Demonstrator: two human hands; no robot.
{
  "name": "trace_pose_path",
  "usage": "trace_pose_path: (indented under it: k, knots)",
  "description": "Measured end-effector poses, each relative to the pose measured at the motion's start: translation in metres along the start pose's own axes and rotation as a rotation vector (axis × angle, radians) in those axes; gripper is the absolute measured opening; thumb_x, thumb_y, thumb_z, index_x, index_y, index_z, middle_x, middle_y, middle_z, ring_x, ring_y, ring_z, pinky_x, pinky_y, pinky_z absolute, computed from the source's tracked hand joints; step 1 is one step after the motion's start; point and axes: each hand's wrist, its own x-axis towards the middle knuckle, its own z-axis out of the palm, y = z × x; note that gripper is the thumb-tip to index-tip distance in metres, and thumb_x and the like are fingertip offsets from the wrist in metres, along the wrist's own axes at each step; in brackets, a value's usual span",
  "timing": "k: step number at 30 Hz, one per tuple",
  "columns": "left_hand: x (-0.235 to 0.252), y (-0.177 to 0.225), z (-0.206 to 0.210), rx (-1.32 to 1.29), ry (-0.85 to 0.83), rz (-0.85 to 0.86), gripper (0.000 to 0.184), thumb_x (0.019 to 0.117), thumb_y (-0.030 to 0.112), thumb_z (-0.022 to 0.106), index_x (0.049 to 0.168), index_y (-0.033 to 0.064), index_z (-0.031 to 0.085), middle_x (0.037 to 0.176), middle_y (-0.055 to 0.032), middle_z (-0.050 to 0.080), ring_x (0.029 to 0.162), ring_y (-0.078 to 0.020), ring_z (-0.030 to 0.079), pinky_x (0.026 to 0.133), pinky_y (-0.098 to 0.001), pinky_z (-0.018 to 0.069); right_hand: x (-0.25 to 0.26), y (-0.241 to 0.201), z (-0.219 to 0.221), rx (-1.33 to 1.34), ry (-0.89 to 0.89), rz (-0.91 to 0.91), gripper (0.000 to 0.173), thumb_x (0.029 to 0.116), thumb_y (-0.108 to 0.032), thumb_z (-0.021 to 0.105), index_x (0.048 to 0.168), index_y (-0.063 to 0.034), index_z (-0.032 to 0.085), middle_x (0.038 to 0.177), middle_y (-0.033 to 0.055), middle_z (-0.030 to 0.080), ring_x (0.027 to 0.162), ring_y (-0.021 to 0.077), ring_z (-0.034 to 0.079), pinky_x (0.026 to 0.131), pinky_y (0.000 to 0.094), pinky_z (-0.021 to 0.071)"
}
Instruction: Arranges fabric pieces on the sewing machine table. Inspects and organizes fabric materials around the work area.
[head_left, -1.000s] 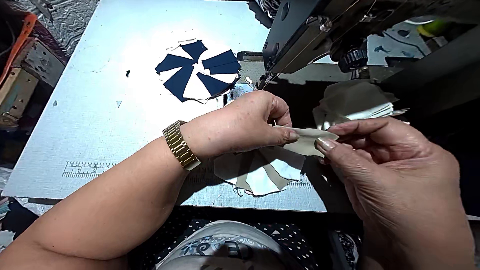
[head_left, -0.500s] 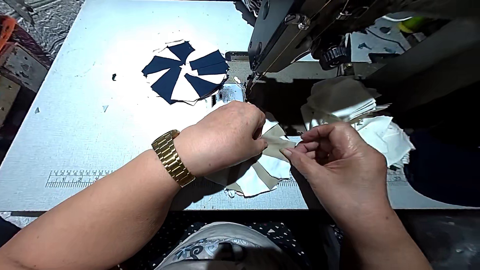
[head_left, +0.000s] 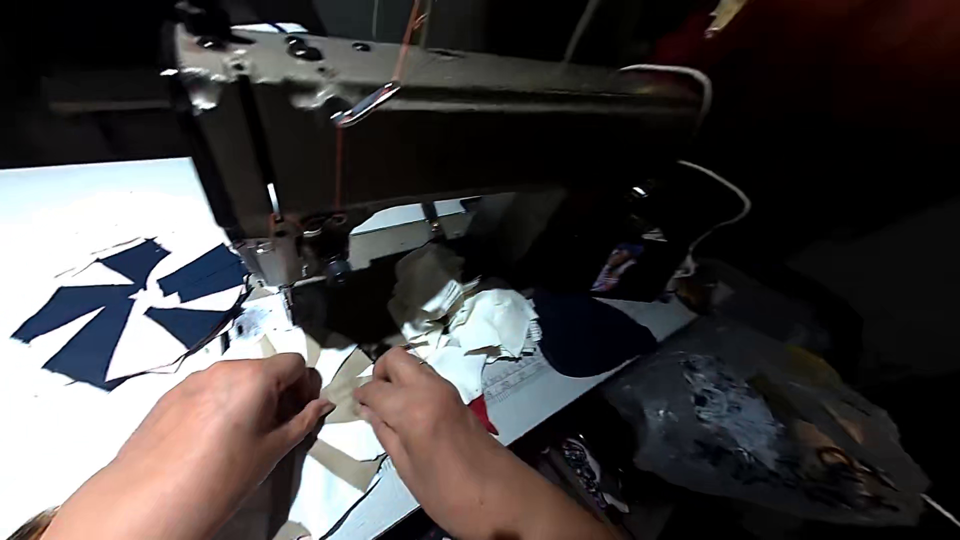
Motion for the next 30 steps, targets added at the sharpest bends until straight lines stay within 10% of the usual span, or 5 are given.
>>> trace_pose_path:
  k: [6,15,19,25,30]
  knots:
    - [0.005,-0.008,-0.007,-0.256,-0.041,-0.012,0.028,0.0862,0.05,0.069,0.09,0.0229,0.068,0.061,0.0117,0.056,0.051,-0.0032,0.052,0.046,-0.0289,0.0446,-0.006,0.01,-0.027,0.211,-0.088,0.02,0.023,0.1017,-0.014,0.06,0.115,-0.0047,0.075,0.106,0.0081,0.068,0.096,0.0152,0.066,0.087,0.0281,0.0569]
    - [0.01,0.018,-0.031,-1.055,-0.16,-0.235,0.022,0.0906,0.001,0.056,0.104,0.0125,0.068,0.06,0.0067,0.057,0.048,-0.0005,0.051,0.046,-0.014,0.0432,-0.049,0.085,-0.088,-0.291,0.399,0.415,0.012,0.0939,-0.01,0.066,0.097,-0.0038,0.076,0.101,0.0094,0.069,0.088,0.0195,0.069,0.075,0.0401,0.0603]
    - [0.009,0.013,-0.025,-1.231,-0.179,-0.237,0.025,0.0961,0.003,0.05,0.106,0.0141,0.069,0.063,0.0033,0.061,0.047,0.0016,0.049,0.044,-0.0111,0.0396,-0.065,0.108,-0.088,-0.367,0.336,0.556,0.016,0.0903,-0.016,0.076,0.096,-0.0016,0.073,0.1,0.0139,0.067,0.091,0.0306,0.067,0.078,0.0521,0.0568]
    - [0.008,0.001,-0.023,-1.577,-0.217,-0.418,0.025,0.1098,0.025,0.043,0.104,0.012,0.064,0.058,0.0058,0.041,0.039,0.0046,0.033,0.037,-0.0084,0.0314,-0.073,0.115,-0.094,-0.288,0.348,0.512,0.008,0.0924,-0.007,0.066,0.091,-0.0045,0.074,0.1,0.0104,0.069,0.09,0.0229,0.067,0.076,0.0451,0.0561]
    - [0.01,0.001,-0.025,-1.884,-0.152,-0.513,0.033,0.1095,0.033,0.041,0.1,0.0105,0.062,0.063,0.005,0.047,0.042,0.0039,0.042,0.04,-0.0075,0.0396,-0.075,0.121,-0.099,-0.219,0.368,0.541,0.011,0.0922,-0.009,0.064,0.09,-0.0051,0.074,0.103,0.0086,0.07,0.089,0.0174,0.066,0.075,0.0397,0.0547]
